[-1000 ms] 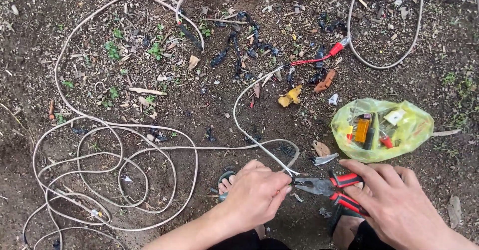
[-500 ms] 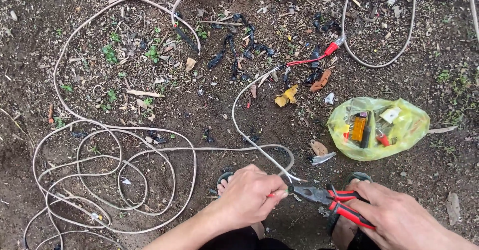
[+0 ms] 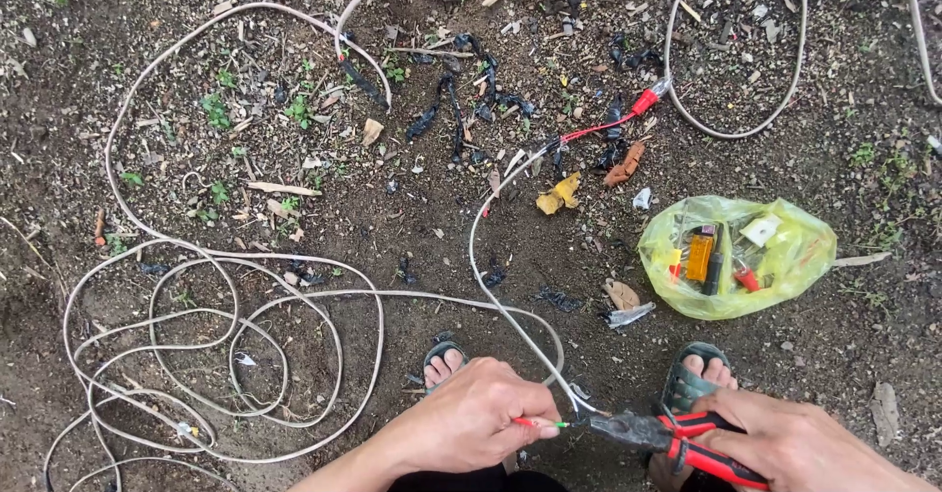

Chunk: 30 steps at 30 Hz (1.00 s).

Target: Stripping insulation from electrical wires and twisting them together to create a splice connection.

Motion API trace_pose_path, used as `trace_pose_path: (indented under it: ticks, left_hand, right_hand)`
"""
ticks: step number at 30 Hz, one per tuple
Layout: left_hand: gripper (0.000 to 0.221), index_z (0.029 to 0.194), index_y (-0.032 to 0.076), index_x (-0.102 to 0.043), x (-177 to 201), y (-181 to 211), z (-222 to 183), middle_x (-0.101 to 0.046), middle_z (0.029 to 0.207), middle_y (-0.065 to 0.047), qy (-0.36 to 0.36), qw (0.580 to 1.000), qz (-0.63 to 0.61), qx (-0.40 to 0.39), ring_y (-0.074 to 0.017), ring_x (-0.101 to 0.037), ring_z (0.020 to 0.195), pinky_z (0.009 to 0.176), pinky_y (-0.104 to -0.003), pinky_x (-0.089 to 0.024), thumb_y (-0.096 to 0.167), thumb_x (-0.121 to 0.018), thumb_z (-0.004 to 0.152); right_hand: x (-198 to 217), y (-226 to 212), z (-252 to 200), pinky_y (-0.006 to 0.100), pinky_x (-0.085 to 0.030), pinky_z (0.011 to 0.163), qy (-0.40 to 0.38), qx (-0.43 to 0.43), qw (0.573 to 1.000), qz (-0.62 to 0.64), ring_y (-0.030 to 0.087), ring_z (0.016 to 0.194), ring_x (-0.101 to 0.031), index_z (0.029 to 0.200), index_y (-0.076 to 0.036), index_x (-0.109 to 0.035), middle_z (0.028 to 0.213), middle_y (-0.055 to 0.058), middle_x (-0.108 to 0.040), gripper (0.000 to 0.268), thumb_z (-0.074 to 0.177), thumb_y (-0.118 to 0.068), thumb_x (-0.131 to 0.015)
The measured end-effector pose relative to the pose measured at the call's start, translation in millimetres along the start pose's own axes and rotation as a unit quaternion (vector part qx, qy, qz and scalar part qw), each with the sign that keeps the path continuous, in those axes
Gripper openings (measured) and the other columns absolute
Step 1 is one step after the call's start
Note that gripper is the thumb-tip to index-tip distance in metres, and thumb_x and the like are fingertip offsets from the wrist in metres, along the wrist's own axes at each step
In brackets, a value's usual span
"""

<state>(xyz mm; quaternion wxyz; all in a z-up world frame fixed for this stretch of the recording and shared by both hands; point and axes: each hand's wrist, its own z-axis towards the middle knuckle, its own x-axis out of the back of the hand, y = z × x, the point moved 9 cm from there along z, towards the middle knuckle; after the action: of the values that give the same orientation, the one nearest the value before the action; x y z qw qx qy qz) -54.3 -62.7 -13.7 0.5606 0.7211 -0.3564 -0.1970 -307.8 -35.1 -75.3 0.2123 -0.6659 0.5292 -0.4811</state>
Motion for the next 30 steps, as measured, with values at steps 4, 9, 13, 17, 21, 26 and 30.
trace_pose_path:
  ticks: [4,9,13,17,21,26,30]
  left_hand:
    - [0.021,0.084,0.011,-0.064,5.8,-3.7,-18.6,-0.057,0.062,-0.001,-0.011,1.000,0.014,0.000,-0.0161,-0.054,0.050,0.051,-0.035,-0.041,0.016,-0.062,0.105]
    - [0.030,0.091,0.013,-0.078,47.2,-45.9,-30.8,-0.063,0.062,0.005,0.186,0.974,-0.060,0.114,-0.0068,-0.048,0.051,0.050,-0.028,-0.035,0.032,-0.057,0.100]
    - [0.016,0.094,0.015,-0.078,37.0,-24.0,-0.3,-0.067,0.058,0.006,0.160,0.978,-0.043,0.130,-0.0055,-0.063,0.054,0.064,-0.026,-0.052,0.019,-0.063,0.096]
    - [0.035,0.129,0.017,-0.070,28.1,-26.8,7.5,-0.068,0.057,0.009,0.123,0.979,-0.016,0.163,-0.0064,-0.064,0.056,0.072,-0.026,-0.052,0.022,-0.061,0.096]
    - [0.028,0.119,0.021,-0.073,19.3,-27.9,13.1,-0.066,0.057,0.012,0.111,0.980,-0.013,0.165,-0.0085,-0.063,0.053,0.065,-0.029,-0.050,0.023,-0.059,0.095]
    - [0.028,0.124,0.021,-0.071,4.7,-37.1,14.3,-0.063,0.060,0.006,0.118,0.981,0.045,0.145,-0.0197,-0.063,0.059,0.072,-0.037,-0.049,0.025,-0.061,0.097]
    - [0.020,0.115,0.019,-0.069,6.9,-25.6,19.3,-0.054,0.054,-0.004,0.107,0.982,0.076,0.138,-0.0327,-0.062,0.056,0.065,-0.044,-0.048,0.023,-0.061,0.097]
  right_hand:
    - [-5.4,31.5,-26.7,0.044,-0.060,0.091,-0.006,-0.014,0.999,0.032,0.025,0.130,-0.062,0.137,-0.033,-0.071,0.133,0.004,-0.061,0.043,0.099,-0.052,-0.064]
    - [68.2,63.8,-72.5,0.034,-0.058,0.109,0.357,-0.188,0.914,0.051,0.018,0.117,-0.072,0.114,-0.008,-0.076,0.128,0.004,-0.073,0.036,0.078,-0.009,-0.069]
    - [74.9,17.4,-25.4,0.052,-0.056,0.104,0.267,-0.128,0.954,-0.058,0.026,0.121,-0.068,0.114,-0.021,-0.077,0.145,0.008,-0.064,0.036,0.081,-0.029,-0.065]
    - [45.3,6.1,2.8,0.051,-0.050,0.088,0.153,-0.081,0.958,-0.228,0.025,0.122,-0.056,0.131,-0.040,-0.059,0.162,0.006,-0.040,0.061,0.071,-0.035,-0.067]
    - [30.2,1.3,15.4,0.058,-0.044,0.094,0.146,-0.077,0.936,-0.310,0.032,0.128,-0.049,0.122,-0.041,-0.058,0.168,0.006,-0.031,0.074,0.049,-0.041,-0.074]
    - [44.3,-15.8,21.0,0.058,-0.044,0.095,0.179,-0.077,0.923,-0.332,0.030,0.126,-0.052,0.111,-0.037,-0.060,0.167,0.007,-0.035,0.060,0.052,-0.034,-0.069]
    - [41.1,-15.2,21.9,0.059,-0.045,0.094,0.167,-0.082,0.923,-0.338,0.031,0.125,-0.053,0.110,-0.035,-0.061,0.168,0.007,-0.033,0.059,0.052,-0.035,-0.070]
